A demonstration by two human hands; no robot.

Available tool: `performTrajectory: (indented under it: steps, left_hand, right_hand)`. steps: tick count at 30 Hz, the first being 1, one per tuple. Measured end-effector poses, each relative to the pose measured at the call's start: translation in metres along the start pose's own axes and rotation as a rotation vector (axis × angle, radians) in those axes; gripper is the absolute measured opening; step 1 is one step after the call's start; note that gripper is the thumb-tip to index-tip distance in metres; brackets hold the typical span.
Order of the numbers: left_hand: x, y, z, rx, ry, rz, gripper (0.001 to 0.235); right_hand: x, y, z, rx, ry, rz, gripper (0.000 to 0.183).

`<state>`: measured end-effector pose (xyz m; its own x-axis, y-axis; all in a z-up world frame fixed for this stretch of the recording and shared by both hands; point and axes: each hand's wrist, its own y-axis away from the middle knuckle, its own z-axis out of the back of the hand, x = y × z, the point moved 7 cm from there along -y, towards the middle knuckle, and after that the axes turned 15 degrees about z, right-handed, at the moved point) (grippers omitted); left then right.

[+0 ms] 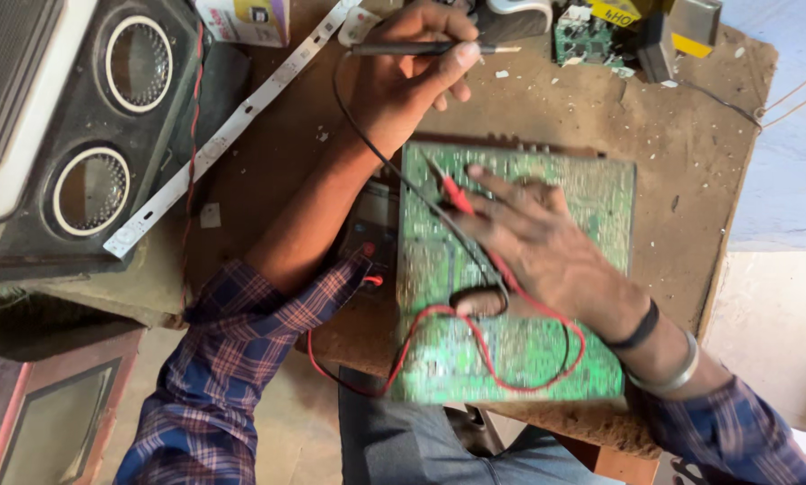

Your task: The person uses a multimeter to test various points on a green circuit board. They hold the black probe in one hand and the red probe in the other, touching different solder points and traces across the board's surface.

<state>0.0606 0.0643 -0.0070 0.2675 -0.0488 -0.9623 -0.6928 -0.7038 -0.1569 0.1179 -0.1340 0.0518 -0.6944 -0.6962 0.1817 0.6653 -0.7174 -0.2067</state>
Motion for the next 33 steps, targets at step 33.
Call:
performTrajectory:
  steps: [33]
  left_hand:
    - [0.009, 0.006, -0.023, 0.215, -0.295, 0.174, 0.031]
  right_hand:
    - [-0.059, 0.069, 0.004, -0.752, -1.049, -0.338, 0.071]
